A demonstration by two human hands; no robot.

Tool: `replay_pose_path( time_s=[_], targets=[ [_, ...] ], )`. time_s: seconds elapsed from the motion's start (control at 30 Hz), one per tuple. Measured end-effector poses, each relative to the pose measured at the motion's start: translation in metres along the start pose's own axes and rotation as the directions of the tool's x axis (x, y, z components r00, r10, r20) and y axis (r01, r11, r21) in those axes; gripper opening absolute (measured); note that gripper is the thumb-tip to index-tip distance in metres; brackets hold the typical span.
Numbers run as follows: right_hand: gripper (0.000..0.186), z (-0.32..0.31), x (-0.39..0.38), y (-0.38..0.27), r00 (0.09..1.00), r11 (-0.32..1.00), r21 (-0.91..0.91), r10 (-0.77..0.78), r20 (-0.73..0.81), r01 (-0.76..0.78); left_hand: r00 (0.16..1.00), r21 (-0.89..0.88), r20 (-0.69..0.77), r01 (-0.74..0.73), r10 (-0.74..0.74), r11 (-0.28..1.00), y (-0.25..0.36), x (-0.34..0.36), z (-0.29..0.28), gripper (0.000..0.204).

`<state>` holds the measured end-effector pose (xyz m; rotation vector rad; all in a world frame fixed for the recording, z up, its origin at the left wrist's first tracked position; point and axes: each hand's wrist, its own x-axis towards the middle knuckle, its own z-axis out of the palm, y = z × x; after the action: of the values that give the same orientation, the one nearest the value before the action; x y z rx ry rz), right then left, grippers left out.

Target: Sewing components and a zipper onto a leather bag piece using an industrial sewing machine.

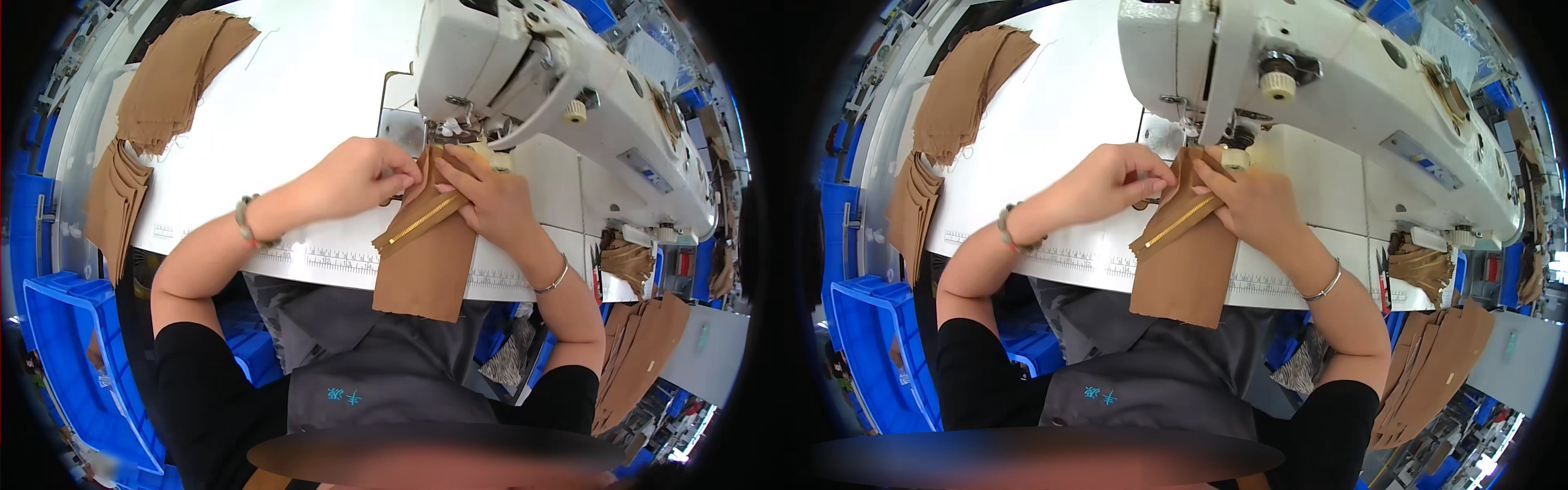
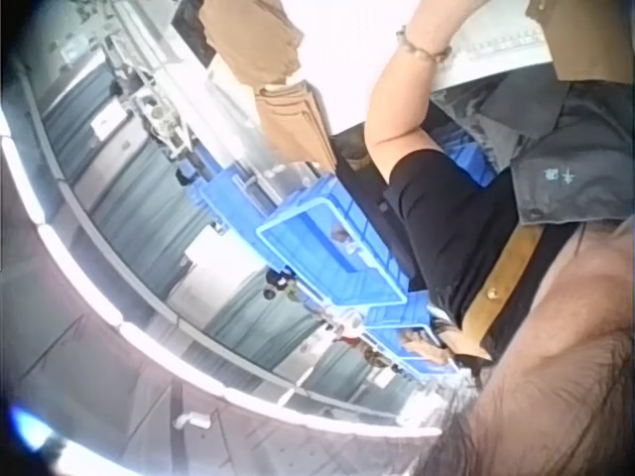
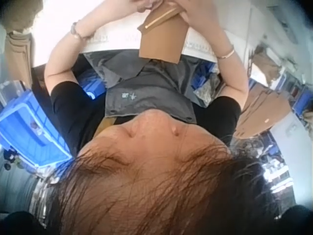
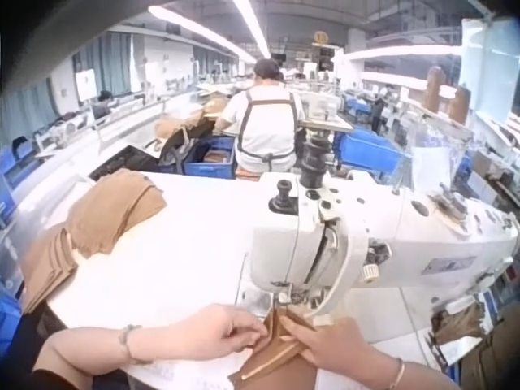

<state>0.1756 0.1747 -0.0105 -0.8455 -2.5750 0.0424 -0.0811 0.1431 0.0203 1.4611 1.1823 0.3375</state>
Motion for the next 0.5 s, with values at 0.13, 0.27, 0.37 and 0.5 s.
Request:
replay_pose_path(
  time_s=[0.13, 0.27, 0.37, 0.5],
  targets=[
    [0.033, -0.001, 0.001, 0.0, 0.999, 0.997, 0.058, 0.039, 0.028, -0.04, 0.728, 0.707, -0.283, -0.281, 0.624, 0.649, -0.021, -0.002, 0.029, 0.024],
    [0.045, -0.001, 0.0, 0.0, 0.992, 0.96, 0.249, 0.126, 0.019, -0.127, 0.652, 0.91, -0.154, -0.199, 0.743, 0.363, -0.025, -0.003, 0.04, 0.032],
    [0.058, -0.002, -0.001, 0.01, 0.994, 0.903, 0.416, 0.095, 0.048, -0.106, 0.697, 0.932, -0.145, -0.143, 0.703, 0.334, -0.027, 0.0, 0.039, 0.037],
    [0.055, 0.001, 0.0, 0.008, 0.994, 0.82, 0.564, 0.107, 0.017, -0.098, 0.697, 0.953, -0.128, -0.111, 0.705, 0.283, -0.028, -0.001, 0.041, 0.039]
  ],
)
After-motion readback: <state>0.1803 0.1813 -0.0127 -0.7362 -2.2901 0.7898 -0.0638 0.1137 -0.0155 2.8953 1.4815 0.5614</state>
